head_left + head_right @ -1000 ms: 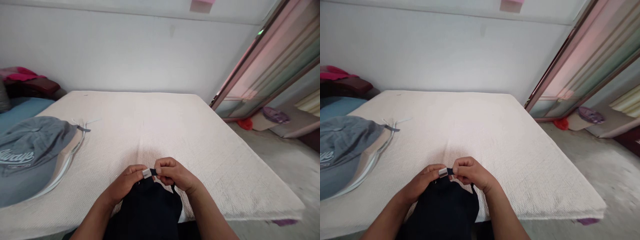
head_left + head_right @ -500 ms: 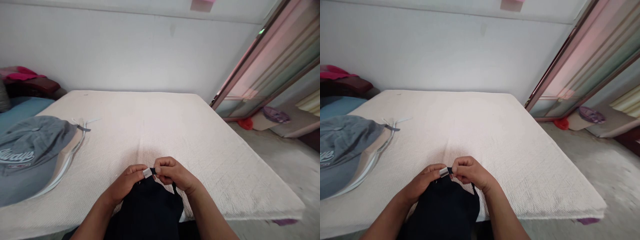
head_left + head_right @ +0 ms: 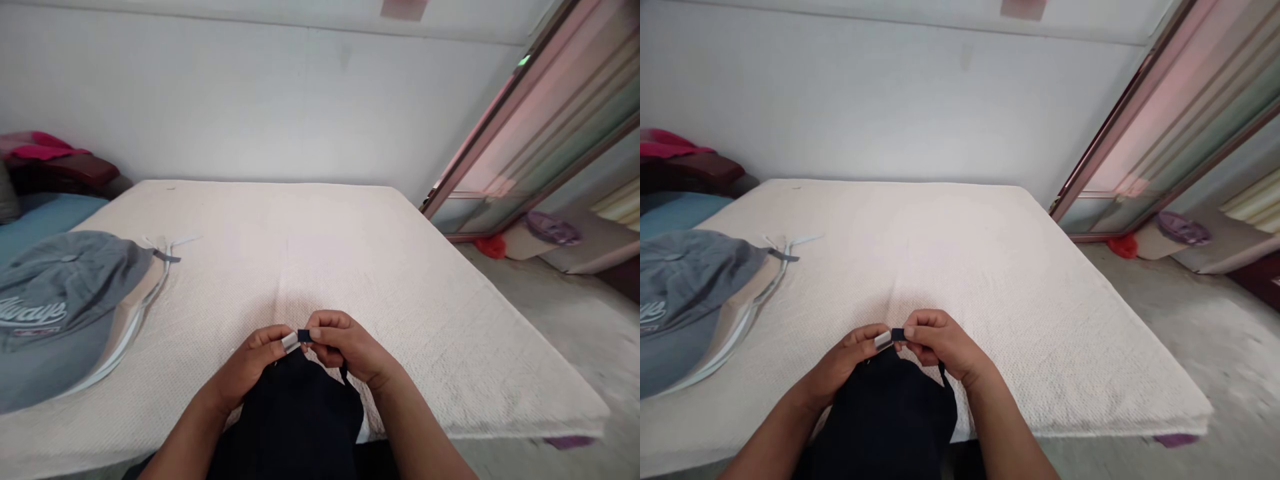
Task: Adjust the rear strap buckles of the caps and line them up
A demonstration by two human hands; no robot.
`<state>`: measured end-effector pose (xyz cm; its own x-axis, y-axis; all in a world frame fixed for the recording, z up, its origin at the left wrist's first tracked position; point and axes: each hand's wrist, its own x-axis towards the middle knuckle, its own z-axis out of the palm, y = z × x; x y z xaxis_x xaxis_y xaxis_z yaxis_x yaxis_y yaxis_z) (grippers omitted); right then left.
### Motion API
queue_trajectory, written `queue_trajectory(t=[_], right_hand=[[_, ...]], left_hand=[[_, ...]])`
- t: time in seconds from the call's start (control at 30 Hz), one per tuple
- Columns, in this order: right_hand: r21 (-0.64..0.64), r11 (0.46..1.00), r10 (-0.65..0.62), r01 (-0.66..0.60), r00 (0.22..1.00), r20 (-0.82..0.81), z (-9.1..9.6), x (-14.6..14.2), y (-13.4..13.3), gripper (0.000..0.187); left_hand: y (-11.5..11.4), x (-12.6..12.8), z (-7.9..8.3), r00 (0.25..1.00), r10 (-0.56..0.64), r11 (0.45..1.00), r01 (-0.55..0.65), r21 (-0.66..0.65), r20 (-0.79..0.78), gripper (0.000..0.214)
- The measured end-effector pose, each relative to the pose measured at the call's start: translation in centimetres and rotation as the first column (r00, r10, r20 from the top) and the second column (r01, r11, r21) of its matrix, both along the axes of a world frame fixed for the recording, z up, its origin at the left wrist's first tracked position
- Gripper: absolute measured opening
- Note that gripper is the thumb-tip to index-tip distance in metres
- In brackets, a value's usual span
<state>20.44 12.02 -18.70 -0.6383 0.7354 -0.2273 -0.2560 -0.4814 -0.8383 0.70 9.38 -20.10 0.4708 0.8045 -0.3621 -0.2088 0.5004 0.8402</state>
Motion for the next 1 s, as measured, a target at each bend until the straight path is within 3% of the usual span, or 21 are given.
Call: queue_trajectory(t=[0.37, 0.77, 1.0], right_hand=[[0.024, 1.0, -0.01, 0.009, 0.999, 0.039, -0.4, 0.0, 0.0, 0.02], [0.06, 0.997, 0.041, -0.047, 0.995, 0.088, -0.3, 0.1, 0.1, 0.017], [0.104, 0.992, 0.054, -0.073, 0.983, 0.173, -0.2, 0.5, 0.1, 0.02]], left_hand=[[0.0, 0.0, 0.4, 0.999, -0.039, 0.999, 0.039, 0.001, 0.024, 0.021], [-0.1, 0.1, 0.0, 0.999, 0.003, 1.0, -0.003, 0.007, -0.048, 0.024], [0.0, 0.5, 1.1, 0.99, -0.077, 0.997, 0.079, 0.011, -0.118, 0.025]])
